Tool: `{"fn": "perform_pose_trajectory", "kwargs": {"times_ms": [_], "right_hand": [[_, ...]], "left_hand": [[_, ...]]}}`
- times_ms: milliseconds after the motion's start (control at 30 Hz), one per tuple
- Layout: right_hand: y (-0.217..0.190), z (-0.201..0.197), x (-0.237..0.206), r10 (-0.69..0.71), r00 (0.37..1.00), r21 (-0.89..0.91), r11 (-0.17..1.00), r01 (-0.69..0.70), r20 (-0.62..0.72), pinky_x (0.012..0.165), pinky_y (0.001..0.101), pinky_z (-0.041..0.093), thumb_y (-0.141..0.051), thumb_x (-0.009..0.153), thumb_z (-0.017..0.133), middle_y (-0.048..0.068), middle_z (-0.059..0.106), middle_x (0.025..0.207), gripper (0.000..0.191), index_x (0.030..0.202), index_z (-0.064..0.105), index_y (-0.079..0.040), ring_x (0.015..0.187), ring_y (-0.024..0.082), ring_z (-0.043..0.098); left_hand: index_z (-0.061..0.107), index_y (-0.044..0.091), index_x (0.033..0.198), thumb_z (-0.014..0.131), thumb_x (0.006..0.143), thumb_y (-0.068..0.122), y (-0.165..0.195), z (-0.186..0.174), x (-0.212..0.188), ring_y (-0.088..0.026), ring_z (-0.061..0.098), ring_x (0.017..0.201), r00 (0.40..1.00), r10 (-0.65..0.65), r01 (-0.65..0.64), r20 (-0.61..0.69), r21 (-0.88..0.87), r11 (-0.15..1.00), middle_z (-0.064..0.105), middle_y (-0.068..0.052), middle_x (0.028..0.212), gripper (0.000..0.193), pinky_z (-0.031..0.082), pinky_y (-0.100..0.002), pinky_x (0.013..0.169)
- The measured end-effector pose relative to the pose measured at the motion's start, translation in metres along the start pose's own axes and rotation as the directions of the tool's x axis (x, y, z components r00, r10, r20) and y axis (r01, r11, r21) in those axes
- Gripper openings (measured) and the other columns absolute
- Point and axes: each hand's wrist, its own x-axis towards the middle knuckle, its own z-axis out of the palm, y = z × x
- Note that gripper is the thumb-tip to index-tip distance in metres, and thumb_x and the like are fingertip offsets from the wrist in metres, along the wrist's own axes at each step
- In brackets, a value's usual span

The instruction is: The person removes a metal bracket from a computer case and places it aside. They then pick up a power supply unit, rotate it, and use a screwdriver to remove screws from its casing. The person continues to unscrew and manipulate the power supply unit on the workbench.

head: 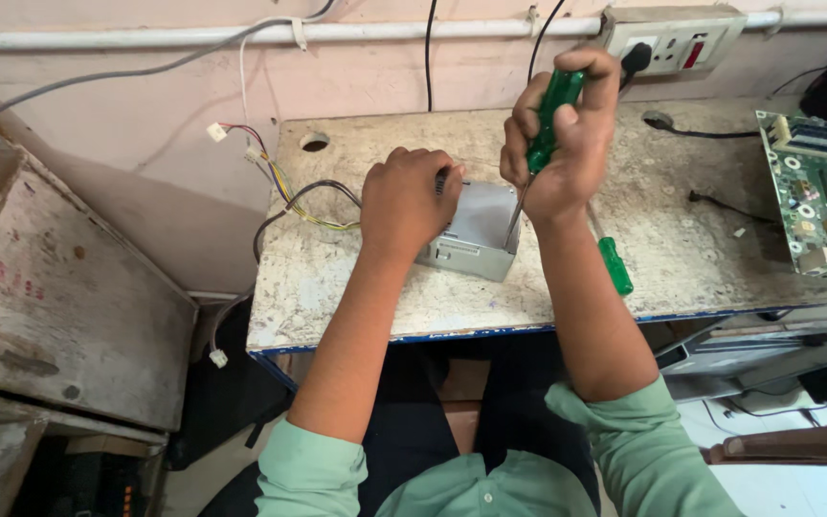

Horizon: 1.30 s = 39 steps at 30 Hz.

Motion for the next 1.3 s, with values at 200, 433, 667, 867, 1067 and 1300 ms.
{"fn": "perform_pose_trajectory", "kwargs": {"times_ms": [200, 433, 667, 867, 1067, 1300], "right_hand": [[-0.023, 0.015, 0.009, -0.097, 0.992, -0.271, 0.96, 0.073, -0.077, 0.051, 0.0278, 0.048, 0.005, 0.1, 0.054, 0.012, 0.059, 0.108, 0.027, 0.125, 0.049, -0.003, 0.067, 0.014, 0.055], [-0.02, 0.037, -0.011, -0.068, 0.994, -0.299, 0.953, 0.041, -0.083, 0.051, 0.0189, 0.035, -0.01, 0.115, 0.054, 0.004, 0.054, 0.107, 0.018, 0.132, 0.051, -0.004, 0.067, 0.006, 0.043], [-0.022, 0.04, -0.018, -0.159, 0.981, -0.321, 0.94, 0.115, -0.113, 0.049, 0.0197, 0.031, -0.038, 0.121, 0.051, 0.006, 0.054, 0.093, 0.036, 0.131, 0.054, -0.003, 0.057, 0.007, 0.038], [-0.02, 0.029, -0.026, -0.167, 0.986, -0.246, 0.956, 0.161, -0.002, 0.046, 0.0206, 0.028, -0.039, 0.119, 0.048, 0.006, 0.049, 0.076, 0.032, 0.121, 0.052, -0.007, 0.051, 0.007, 0.035], [-0.034, 0.002, 0.0, 0.237, 0.925, 0.419, 0.839, -0.348, 0.296, 0.049, 0.0205, 0.034, -0.041, 0.116, 0.053, 0.005, 0.052, 0.078, 0.03, 0.107, 0.052, -0.012, 0.057, 0.006, 0.04], [-0.034, 0.003, 0.002, -0.213, 0.973, -0.453, 0.862, 0.228, 0.084, 0.073, 0.0283, 0.052, -0.031, 0.112, 0.067, 0.011, 0.055, 0.093, 0.031, 0.109, 0.069, -0.001, 0.082, 0.019, 0.061]], "left_hand": [[0.076, 0.014, 0.081, 0.071, 0.089, 0.03, 0.002, -0.004, 0.005, -0.029, 0.066, 0.084, 0.999, -0.038, 0.038, 0.023, 0.006, 0.999, 0.074, -0.003, 0.081, 0.018, 0.05, -0.046, 0.076], [0.073, 0.005, 0.115, 0.058, 0.106, 0.029, 0.003, -0.001, -0.002, -0.023, 0.068, 0.098, 0.968, 0.243, -0.158, 0.06, -0.609, 0.777, 0.076, -0.01, 0.102, 0.03, 0.054, -0.041, 0.089], [0.071, -0.001, 0.119, 0.063, 0.099, 0.002, 0.012, 0.01, -0.008, -0.014, 0.073, 0.091, 0.891, 0.331, 0.114, 0.312, -0.858, 0.502, 0.078, -0.011, 0.101, 0.021, 0.061, -0.03, 0.083], [0.07, -0.001, 0.119, 0.065, 0.097, -0.003, 0.007, 0.016, -0.015, -0.015, 0.074, 0.088, 0.89, 0.318, 0.129, 0.327, -0.85, 0.511, 0.076, -0.009, 0.103, 0.022, 0.062, -0.029, 0.078], [0.07, -0.002, 0.116, 0.058, 0.098, -0.009, 0.011, 0.013, -0.018, -0.018, 0.072, 0.1, 0.885, 0.324, 0.145, 0.336, -0.858, 0.494, 0.07, -0.008, 0.104, 0.023, 0.058, -0.031, 0.09], [0.073, 0.0, 0.112, 0.064, 0.099, -0.003, 0.019, 0.006, -0.013, -0.017, 0.071, 0.1, 0.884, 0.32, 0.118, 0.341, -0.825, 0.552, 0.067, -0.006, 0.103, 0.017, 0.058, -0.03, 0.088]]}}
